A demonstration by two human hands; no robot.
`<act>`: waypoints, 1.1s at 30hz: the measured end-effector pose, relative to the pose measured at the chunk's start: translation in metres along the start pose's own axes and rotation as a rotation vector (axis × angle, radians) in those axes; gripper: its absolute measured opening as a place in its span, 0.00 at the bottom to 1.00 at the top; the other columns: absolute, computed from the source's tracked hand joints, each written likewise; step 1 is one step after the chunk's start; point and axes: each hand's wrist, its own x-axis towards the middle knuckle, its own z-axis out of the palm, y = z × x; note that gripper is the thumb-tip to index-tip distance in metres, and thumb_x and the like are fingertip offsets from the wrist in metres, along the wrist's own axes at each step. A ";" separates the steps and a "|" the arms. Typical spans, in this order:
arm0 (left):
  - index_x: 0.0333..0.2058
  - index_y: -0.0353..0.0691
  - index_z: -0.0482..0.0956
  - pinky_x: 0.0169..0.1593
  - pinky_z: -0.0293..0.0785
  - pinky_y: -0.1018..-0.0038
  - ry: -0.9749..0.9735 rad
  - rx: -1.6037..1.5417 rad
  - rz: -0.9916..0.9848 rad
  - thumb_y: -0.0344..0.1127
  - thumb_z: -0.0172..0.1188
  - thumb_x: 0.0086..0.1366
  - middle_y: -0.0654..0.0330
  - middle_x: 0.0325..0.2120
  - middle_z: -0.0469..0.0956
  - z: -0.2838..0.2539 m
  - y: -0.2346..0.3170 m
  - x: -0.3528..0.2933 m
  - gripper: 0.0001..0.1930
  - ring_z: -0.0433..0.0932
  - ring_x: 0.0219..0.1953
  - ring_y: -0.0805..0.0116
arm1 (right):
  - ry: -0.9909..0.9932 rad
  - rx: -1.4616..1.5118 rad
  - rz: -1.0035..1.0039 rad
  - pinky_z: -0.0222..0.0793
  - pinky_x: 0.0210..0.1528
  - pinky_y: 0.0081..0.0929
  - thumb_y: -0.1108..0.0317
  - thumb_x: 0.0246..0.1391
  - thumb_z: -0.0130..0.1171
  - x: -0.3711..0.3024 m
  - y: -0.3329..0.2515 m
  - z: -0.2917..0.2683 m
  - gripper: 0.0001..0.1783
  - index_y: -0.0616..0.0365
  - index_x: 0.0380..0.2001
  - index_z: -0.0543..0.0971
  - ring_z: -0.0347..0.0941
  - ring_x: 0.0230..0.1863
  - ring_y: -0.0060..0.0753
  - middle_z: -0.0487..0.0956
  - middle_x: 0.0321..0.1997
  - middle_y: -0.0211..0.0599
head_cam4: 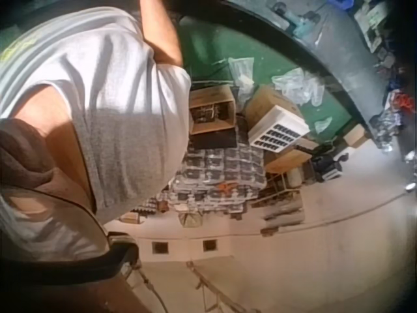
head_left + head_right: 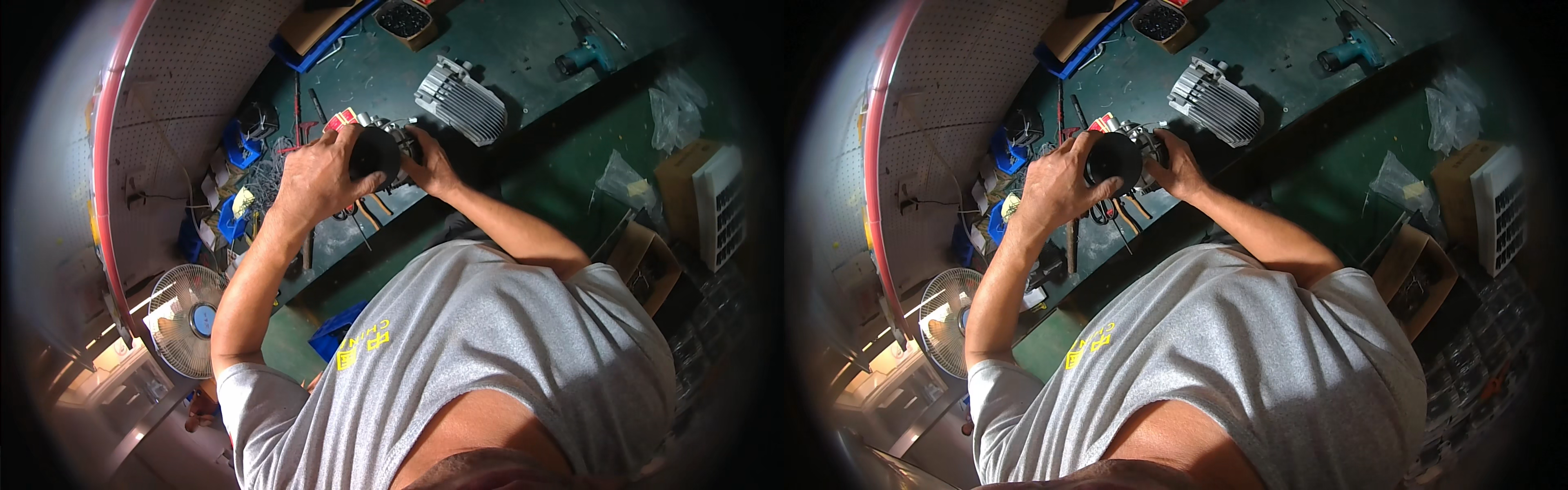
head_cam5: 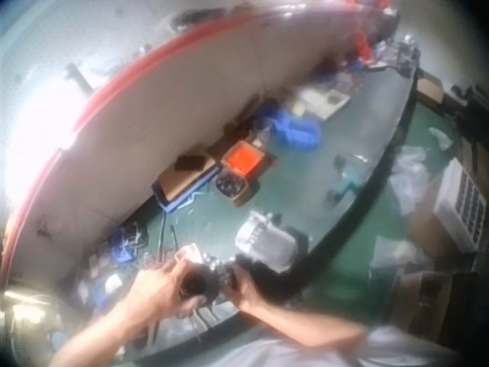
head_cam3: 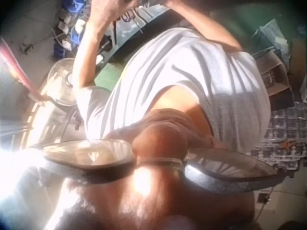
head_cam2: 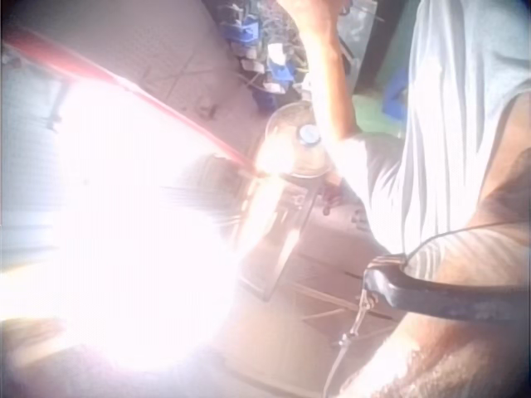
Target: The person assembles electrical components on a workbench. They handle a white plastic housing, a metal motor, and a black circular part, using a cordless drill to fasten screws. The person moves between the workbench and a nearby table to retrieve and place parts.
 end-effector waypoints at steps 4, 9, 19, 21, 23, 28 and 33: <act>0.52 0.37 0.74 0.38 0.82 0.58 0.016 0.016 -0.007 0.59 0.67 0.61 0.47 0.33 0.84 0.004 0.002 0.005 0.32 0.86 0.34 0.50 | 0.024 -0.016 -0.014 0.74 0.47 0.39 0.69 0.49 0.68 -0.001 0.004 0.003 0.30 0.73 0.53 0.71 0.79 0.42 0.49 0.80 0.42 0.56; 0.41 0.34 0.74 0.31 0.79 0.55 0.036 0.020 -0.081 0.58 0.67 0.61 0.48 0.24 0.82 0.011 0.004 0.008 0.29 0.84 0.28 0.46 | 0.029 -0.050 0.015 0.74 0.50 0.40 0.69 0.49 0.68 -0.002 0.006 0.005 0.31 0.74 0.54 0.71 0.79 0.45 0.51 0.80 0.44 0.57; 0.69 0.56 0.62 0.73 0.51 0.44 0.182 0.045 0.322 0.34 0.76 0.40 0.49 0.62 0.67 -0.002 -0.001 -0.014 0.53 0.66 0.66 0.47 | -0.005 0.046 0.085 0.70 0.59 0.39 0.65 0.53 0.66 -0.005 0.020 0.009 0.32 0.74 0.57 0.70 0.77 0.54 0.51 0.79 0.50 0.58; 0.68 0.56 0.63 0.73 0.53 0.46 0.214 0.000 0.256 0.34 0.75 0.40 0.50 0.60 0.68 -0.001 -0.005 -0.016 0.53 0.67 0.64 0.47 | -0.011 0.008 0.080 0.70 0.59 0.39 0.65 0.53 0.66 -0.004 0.017 0.009 0.32 0.74 0.57 0.70 0.77 0.54 0.52 0.79 0.50 0.59; 0.67 0.53 0.65 0.70 0.59 0.47 0.246 0.003 0.216 0.37 0.75 0.43 0.50 0.57 0.70 0.001 -0.009 -0.018 0.49 0.69 0.62 0.47 | -0.031 -0.066 0.076 0.70 0.59 0.41 0.64 0.54 0.66 -0.002 0.013 0.007 0.33 0.75 0.57 0.70 0.77 0.54 0.54 0.79 0.50 0.61; 0.60 0.42 0.71 0.48 0.79 0.57 0.181 0.025 0.072 0.54 0.71 0.57 0.48 0.46 0.76 0.012 -0.012 -0.020 0.37 0.80 0.49 0.50 | -0.038 -0.093 0.010 0.71 0.58 0.42 0.64 0.54 0.66 -0.005 0.016 0.005 0.33 0.74 0.58 0.70 0.77 0.54 0.56 0.79 0.51 0.62; 0.47 0.33 0.76 0.33 0.81 0.59 0.081 0.029 -0.097 0.62 0.66 0.61 0.47 0.30 0.82 0.014 -0.007 -0.015 0.34 0.85 0.31 0.49 | -0.036 -0.063 0.048 0.71 0.58 0.42 0.63 0.54 0.67 -0.006 0.020 0.006 0.33 0.73 0.58 0.70 0.77 0.54 0.56 0.79 0.51 0.62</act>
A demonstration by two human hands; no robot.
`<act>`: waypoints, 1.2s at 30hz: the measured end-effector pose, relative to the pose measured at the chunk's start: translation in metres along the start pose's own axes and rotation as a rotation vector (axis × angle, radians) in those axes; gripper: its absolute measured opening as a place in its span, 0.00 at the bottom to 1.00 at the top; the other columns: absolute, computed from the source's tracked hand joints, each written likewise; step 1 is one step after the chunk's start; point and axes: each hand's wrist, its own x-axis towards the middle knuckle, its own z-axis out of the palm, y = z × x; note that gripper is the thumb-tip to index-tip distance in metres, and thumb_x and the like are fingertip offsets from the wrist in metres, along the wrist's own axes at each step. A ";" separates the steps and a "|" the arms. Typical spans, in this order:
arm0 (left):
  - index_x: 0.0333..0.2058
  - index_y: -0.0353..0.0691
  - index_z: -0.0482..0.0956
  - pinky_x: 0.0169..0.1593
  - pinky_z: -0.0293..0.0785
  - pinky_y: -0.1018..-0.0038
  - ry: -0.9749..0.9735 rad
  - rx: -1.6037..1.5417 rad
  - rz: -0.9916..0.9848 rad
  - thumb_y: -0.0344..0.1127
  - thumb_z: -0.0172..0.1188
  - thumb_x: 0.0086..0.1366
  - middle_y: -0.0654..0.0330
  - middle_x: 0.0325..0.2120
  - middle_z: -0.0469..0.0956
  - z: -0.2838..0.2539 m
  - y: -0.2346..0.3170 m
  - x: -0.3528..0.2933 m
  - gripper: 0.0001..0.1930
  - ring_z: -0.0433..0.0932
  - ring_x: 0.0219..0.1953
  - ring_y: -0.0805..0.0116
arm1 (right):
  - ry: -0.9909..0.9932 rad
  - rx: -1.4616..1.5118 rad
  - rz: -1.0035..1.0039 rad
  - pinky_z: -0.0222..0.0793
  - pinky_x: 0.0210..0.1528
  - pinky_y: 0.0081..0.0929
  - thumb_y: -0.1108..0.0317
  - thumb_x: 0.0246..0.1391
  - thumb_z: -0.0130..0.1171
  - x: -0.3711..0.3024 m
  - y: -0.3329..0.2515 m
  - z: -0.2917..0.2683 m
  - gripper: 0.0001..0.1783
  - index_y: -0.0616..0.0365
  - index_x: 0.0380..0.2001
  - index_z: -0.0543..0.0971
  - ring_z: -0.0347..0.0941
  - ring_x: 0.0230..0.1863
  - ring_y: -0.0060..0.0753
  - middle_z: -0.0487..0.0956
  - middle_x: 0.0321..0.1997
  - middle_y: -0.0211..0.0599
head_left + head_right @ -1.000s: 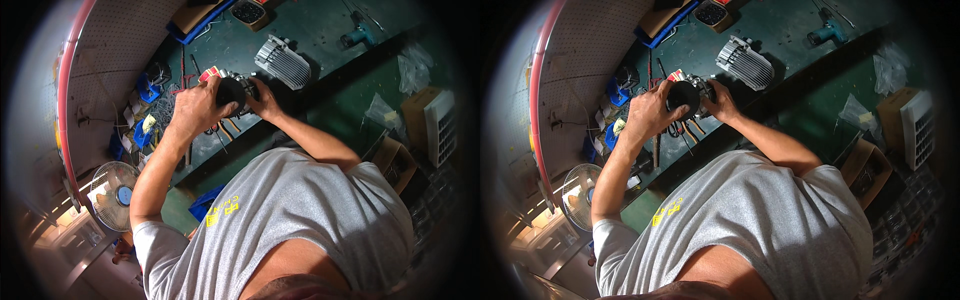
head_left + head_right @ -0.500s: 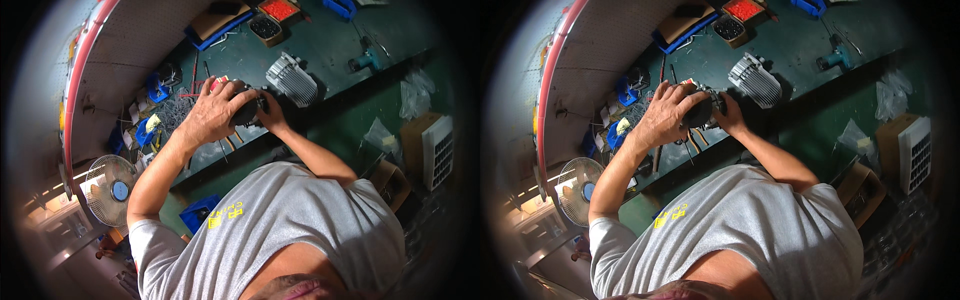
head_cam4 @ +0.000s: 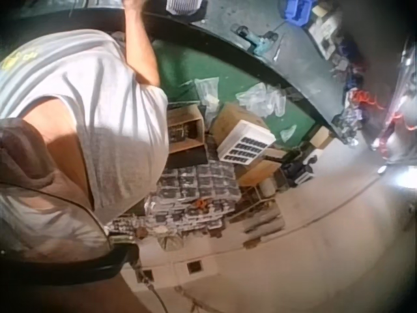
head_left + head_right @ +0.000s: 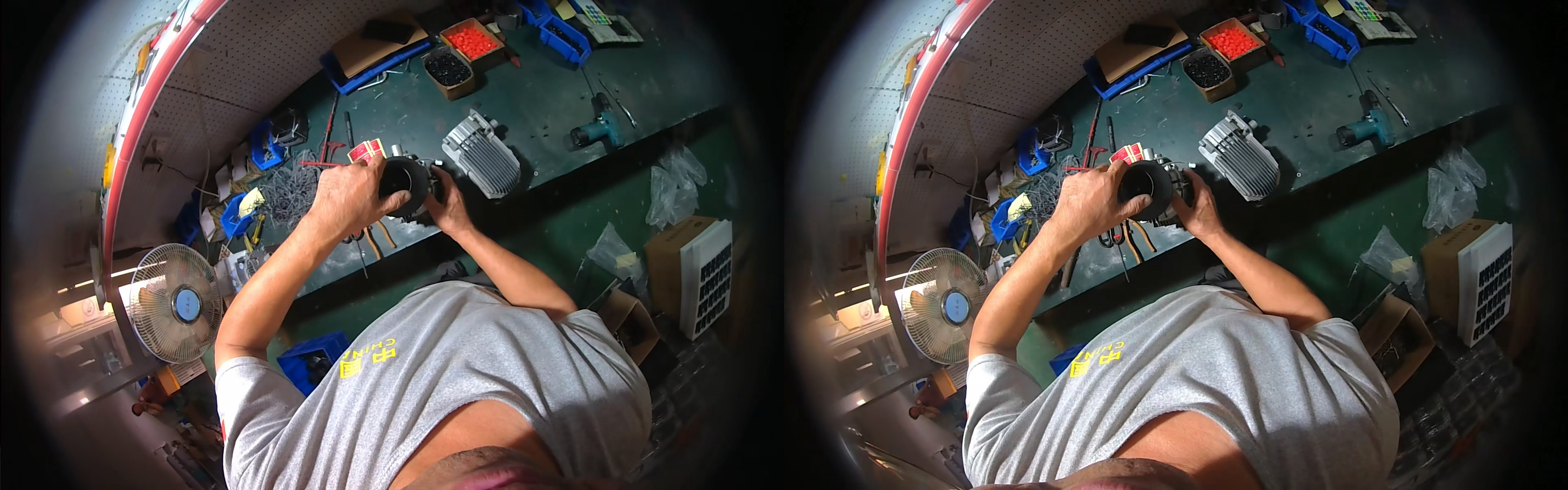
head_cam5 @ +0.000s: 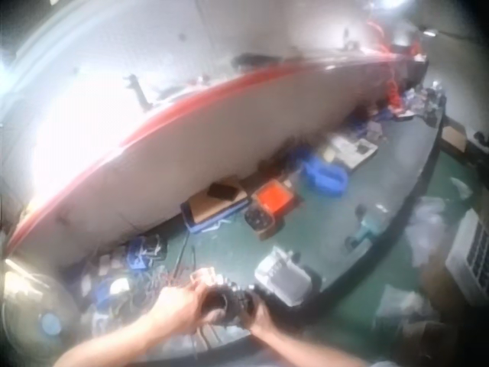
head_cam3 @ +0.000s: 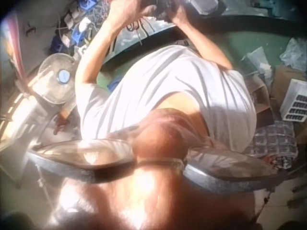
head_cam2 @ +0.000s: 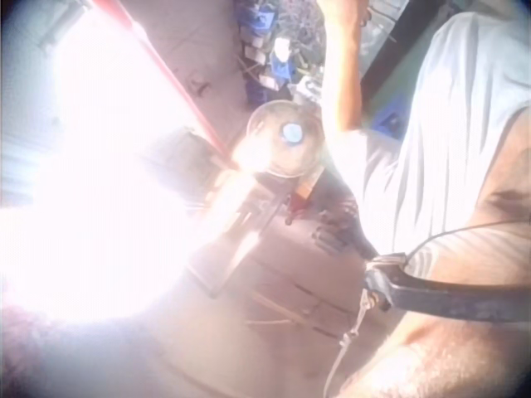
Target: The person assembles electrical components on a workbench. They handle a white plastic housing, a metal motor, and a black circular part, using a cordless drill to fasten screws. The person moves between the workbench and a nearby table to retrieve and place parts.
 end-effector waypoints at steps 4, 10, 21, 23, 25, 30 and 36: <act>0.43 0.31 0.77 0.30 0.80 0.58 0.000 -0.007 -0.010 0.64 0.63 0.63 0.48 0.23 0.82 0.002 0.002 0.003 0.34 0.84 0.27 0.48 | 0.014 -0.037 -0.009 0.71 0.59 0.42 0.63 0.54 0.67 -0.002 0.001 0.000 0.34 0.73 0.59 0.70 0.77 0.55 0.56 0.78 0.52 0.62; 0.44 0.32 0.77 0.30 0.80 0.59 0.022 0.010 -0.019 0.65 0.61 0.64 0.48 0.23 0.82 0.004 0.011 0.006 0.35 0.85 0.27 0.48 | 0.016 -0.030 -0.010 0.71 0.60 0.42 0.64 0.53 0.67 -0.001 0.004 0.001 0.35 0.73 0.59 0.70 0.77 0.55 0.56 0.78 0.53 0.61; 0.69 0.58 0.62 0.73 0.53 0.46 0.109 -0.115 0.319 0.27 0.76 0.38 0.49 0.61 0.66 -0.011 0.006 -0.007 0.56 0.65 0.66 0.47 | 0.013 0.010 0.007 0.73 0.56 0.39 0.66 0.52 0.67 0.001 0.002 0.001 0.33 0.74 0.58 0.70 0.79 0.53 0.51 0.80 0.50 0.59; 0.70 0.59 0.60 0.72 0.57 0.48 0.167 -0.111 0.327 0.28 0.76 0.37 0.49 0.58 0.68 -0.009 0.003 -0.007 0.58 0.68 0.63 0.46 | 0.024 0.003 0.009 0.73 0.56 0.39 0.65 0.52 0.67 0.002 0.006 0.004 0.33 0.74 0.58 0.70 0.79 0.53 0.51 0.80 0.50 0.59; 0.70 0.58 0.60 0.71 0.58 0.49 0.163 -0.125 0.303 0.29 0.75 0.38 0.49 0.58 0.68 -0.011 0.003 -0.006 0.57 0.69 0.62 0.46 | 0.020 0.004 0.020 0.73 0.56 0.40 0.65 0.52 0.67 0.002 0.005 0.004 0.33 0.74 0.58 0.71 0.79 0.53 0.52 0.80 0.50 0.59; 0.70 0.54 0.61 0.67 0.65 0.51 0.164 -0.145 0.274 0.31 0.75 0.40 0.48 0.56 0.69 -0.009 0.004 -0.007 0.55 0.70 0.60 0.46 | 0.006 -0.015 0.019 0.73 0.56 0.40 0.64 0.52 0.67 0.002 0.000 0.001 0.34 0.74 0.57 0.71 0.79 0.52 0.53 0.80 0.49 0.60; 0.67 0.50 0.65 0.59 0.74 0.55 0.184 -0.152 0.255 0.38 0.75 0.45 0.48 0.52 0.70 -0.001 0.005 -0.007 0.48 0.73 0.57 0.47 | 0.007 -0.034 0.025 0.72 0.57 0.41 0.62 0.52 0.68 0.000 0.000 0.000 0.35 0.73 0.58 0.71 0.78 0.54 0.54 0.79 0.51 0.60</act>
